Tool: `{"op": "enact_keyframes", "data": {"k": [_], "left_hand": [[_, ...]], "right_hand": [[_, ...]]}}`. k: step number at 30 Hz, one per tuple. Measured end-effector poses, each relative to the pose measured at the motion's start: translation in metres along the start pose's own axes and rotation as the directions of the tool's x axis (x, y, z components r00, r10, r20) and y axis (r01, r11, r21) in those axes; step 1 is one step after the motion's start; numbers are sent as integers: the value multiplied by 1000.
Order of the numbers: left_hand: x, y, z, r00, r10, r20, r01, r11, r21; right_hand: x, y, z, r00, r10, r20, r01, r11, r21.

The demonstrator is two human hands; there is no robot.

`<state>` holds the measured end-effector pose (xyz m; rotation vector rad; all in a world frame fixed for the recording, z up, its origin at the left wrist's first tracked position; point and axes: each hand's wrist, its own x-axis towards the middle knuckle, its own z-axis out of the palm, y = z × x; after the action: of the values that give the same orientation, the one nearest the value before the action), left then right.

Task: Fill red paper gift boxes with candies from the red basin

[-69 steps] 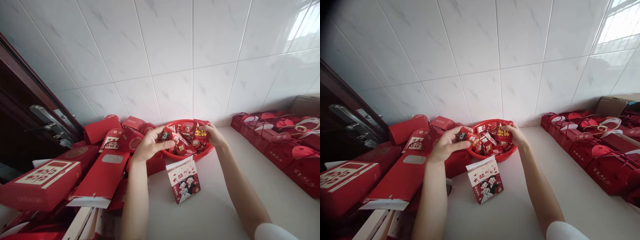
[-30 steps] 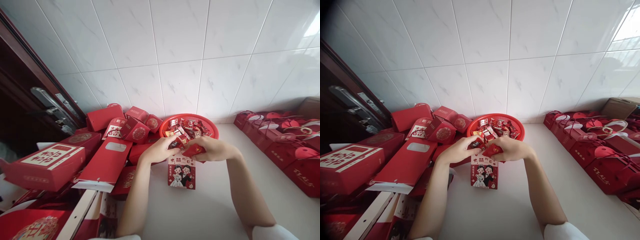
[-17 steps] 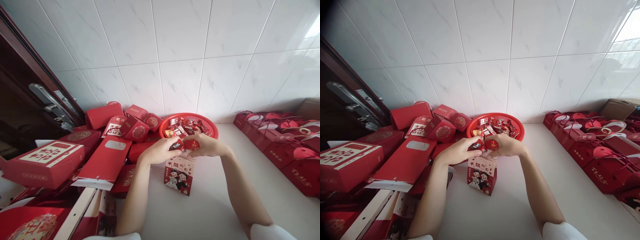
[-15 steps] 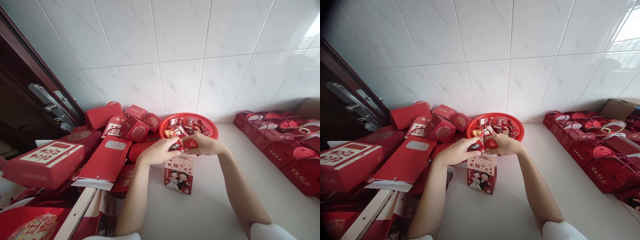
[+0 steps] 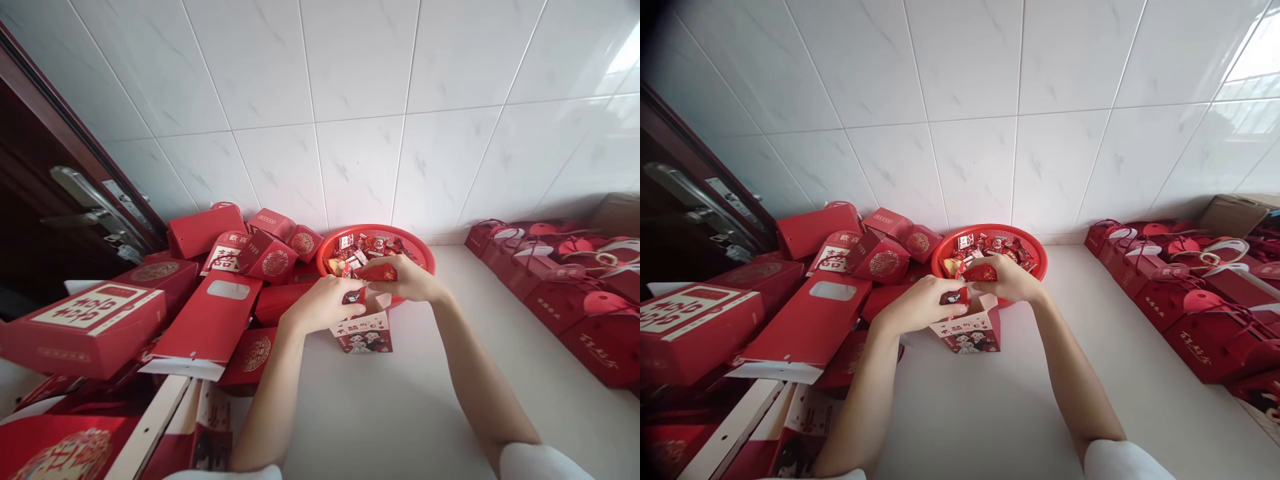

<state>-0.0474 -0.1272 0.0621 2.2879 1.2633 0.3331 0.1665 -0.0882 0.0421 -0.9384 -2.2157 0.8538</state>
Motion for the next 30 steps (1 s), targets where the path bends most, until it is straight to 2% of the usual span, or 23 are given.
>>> {"op": "enact_keyframes", "data": {"k": [4, 8, 13, 20, 26, 30], "left_hand": [[3, 0, 4, 997, 77, 25, -76, 996, -38], [8, 1, 10, 993, 117, -27, -118, 992, -40], [7, 2, 10, 982, 171, 81, -162, 981, -106], [4, -2, 2, 997, 47, 59, -41, 994, -103], [2, -5, 0, 1000, 14, -2, -14, 994, -106], [3, -3, 2, 1000, -6, 1, 6, 999, -52]], "right_hand": [[0, 3, -2, 1000, 8, 22, -8, 1000, -5], [0, 4, -4, 999, 38, 5, -38, 998, -44], [-1, 6, -6, 998, 43, 35, -42, 999, -29], [-1, 4, -7, 999, 27, 36, -25, 998, -54], [-1, 4, -7, 998, 27, 65, -24, 999, -40], [-1, 3, -6, 997, 30, 78, -26, 998, -55]]}}
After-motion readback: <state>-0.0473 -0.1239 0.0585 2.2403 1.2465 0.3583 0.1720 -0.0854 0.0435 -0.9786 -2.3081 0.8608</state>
